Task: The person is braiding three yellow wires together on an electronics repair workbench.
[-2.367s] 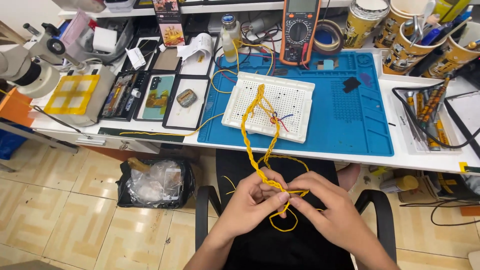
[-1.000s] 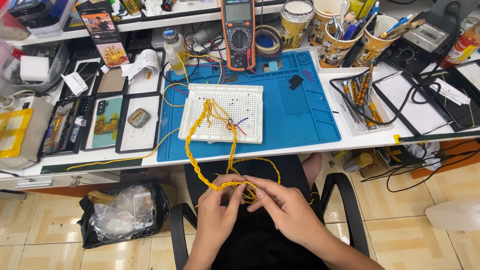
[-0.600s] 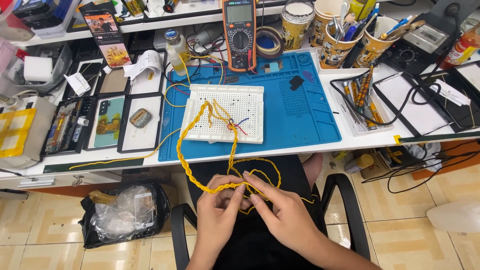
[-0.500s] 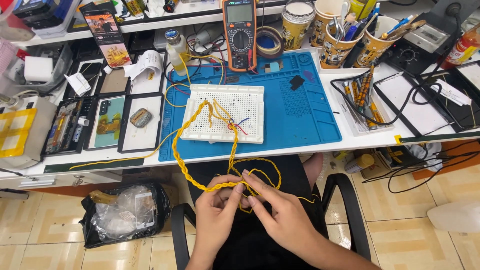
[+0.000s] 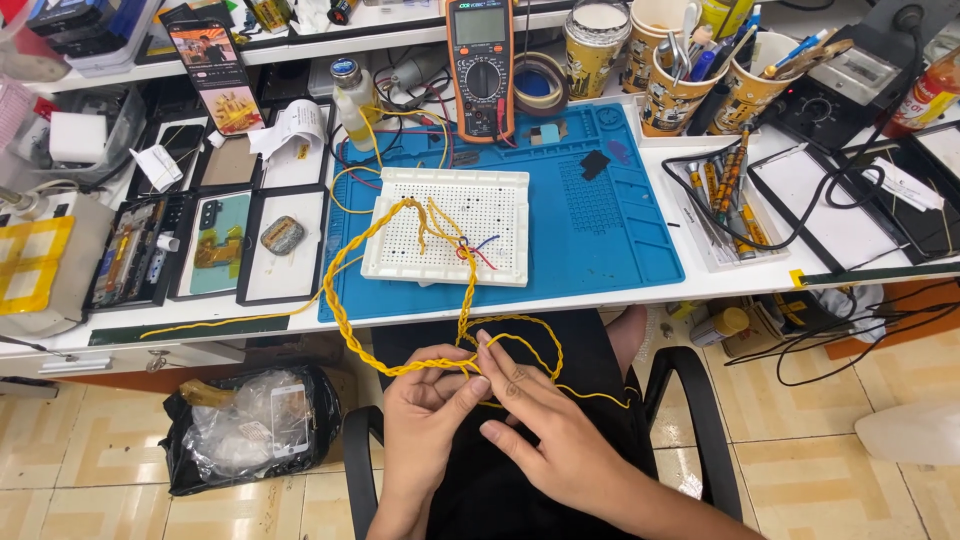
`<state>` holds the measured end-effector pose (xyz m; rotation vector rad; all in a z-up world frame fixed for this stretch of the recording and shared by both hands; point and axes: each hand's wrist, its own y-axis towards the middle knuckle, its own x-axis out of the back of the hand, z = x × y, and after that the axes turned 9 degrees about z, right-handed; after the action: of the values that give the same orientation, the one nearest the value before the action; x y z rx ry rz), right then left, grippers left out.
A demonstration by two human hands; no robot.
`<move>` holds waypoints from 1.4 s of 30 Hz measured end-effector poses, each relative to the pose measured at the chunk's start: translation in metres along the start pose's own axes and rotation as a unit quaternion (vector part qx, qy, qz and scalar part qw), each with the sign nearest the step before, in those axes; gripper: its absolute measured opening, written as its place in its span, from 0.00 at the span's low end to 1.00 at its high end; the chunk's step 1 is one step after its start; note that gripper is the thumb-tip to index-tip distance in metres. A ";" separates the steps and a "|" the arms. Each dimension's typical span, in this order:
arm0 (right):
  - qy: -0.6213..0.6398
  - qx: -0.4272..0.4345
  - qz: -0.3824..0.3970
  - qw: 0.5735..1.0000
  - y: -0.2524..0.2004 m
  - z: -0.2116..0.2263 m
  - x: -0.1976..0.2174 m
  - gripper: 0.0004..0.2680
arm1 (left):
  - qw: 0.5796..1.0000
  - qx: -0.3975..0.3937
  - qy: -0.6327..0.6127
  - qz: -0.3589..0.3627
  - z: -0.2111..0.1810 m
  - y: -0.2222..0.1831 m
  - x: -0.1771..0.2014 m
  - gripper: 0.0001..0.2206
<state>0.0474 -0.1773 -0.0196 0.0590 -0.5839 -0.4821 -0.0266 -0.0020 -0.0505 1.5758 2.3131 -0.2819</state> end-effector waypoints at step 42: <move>-0.176 -0.060 -0.066 0.980 -0.015 -0.006 0.077 0.16 | 0.925 -0.132 0.349 -0.073 -0.096 0.014 -0.002 0.07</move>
<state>0.1001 -0.2264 0.0119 -0.1062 -0.9005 -0.6634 -0.0279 0.0344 0.0396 1.5257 2.8238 0.6442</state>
